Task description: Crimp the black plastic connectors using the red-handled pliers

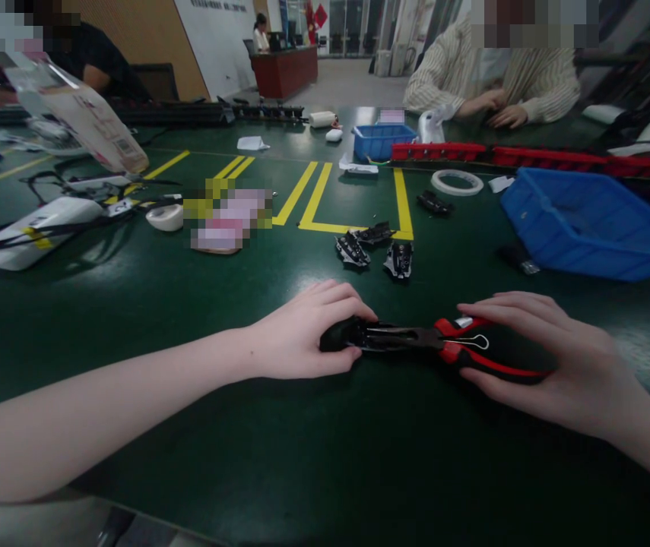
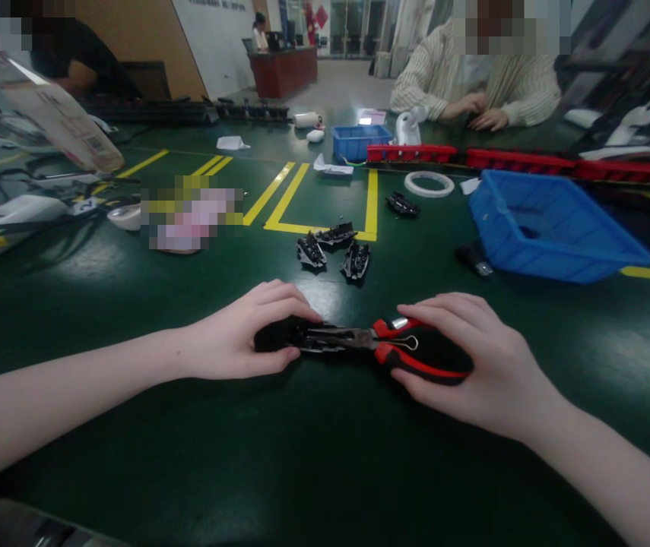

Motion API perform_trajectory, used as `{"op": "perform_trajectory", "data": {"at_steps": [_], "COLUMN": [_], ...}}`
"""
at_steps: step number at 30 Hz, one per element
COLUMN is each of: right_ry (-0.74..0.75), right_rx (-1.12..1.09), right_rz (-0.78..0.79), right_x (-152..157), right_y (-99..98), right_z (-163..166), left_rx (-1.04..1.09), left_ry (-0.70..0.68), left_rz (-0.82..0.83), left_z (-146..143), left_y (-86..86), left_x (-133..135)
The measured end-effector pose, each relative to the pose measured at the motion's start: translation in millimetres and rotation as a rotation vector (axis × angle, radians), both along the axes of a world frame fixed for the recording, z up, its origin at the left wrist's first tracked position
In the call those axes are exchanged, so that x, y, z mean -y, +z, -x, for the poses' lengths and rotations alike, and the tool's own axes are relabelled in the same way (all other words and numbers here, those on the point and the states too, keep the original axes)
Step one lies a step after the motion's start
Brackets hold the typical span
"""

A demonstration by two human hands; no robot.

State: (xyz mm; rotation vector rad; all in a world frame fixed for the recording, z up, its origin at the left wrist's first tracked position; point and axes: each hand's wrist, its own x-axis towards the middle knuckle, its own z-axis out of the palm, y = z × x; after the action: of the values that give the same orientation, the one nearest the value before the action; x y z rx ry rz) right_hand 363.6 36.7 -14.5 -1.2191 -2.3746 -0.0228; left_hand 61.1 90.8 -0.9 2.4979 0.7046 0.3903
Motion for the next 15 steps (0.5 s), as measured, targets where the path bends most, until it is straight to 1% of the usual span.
{"op": "perform_trajectory", "data": {"at_steps": [6,15], "right_ry": [0.021,-0.042], "right_rx": [-0.019,-0.065], "right_rz": [0.066,0.097], "right_x": [0.3,1.7], "right_y": [-2.9,2.1], "right_z": [1.2,3.0], "left_rx": [-0.017,-0.001], "left_ry": [-0.012,-0.026], "left_rz": [-0.009,-0.002], "left_z": [-0.4,0.3], "left_y": [0.7,-1.4], "left_x": [0.3,-1.5]}}
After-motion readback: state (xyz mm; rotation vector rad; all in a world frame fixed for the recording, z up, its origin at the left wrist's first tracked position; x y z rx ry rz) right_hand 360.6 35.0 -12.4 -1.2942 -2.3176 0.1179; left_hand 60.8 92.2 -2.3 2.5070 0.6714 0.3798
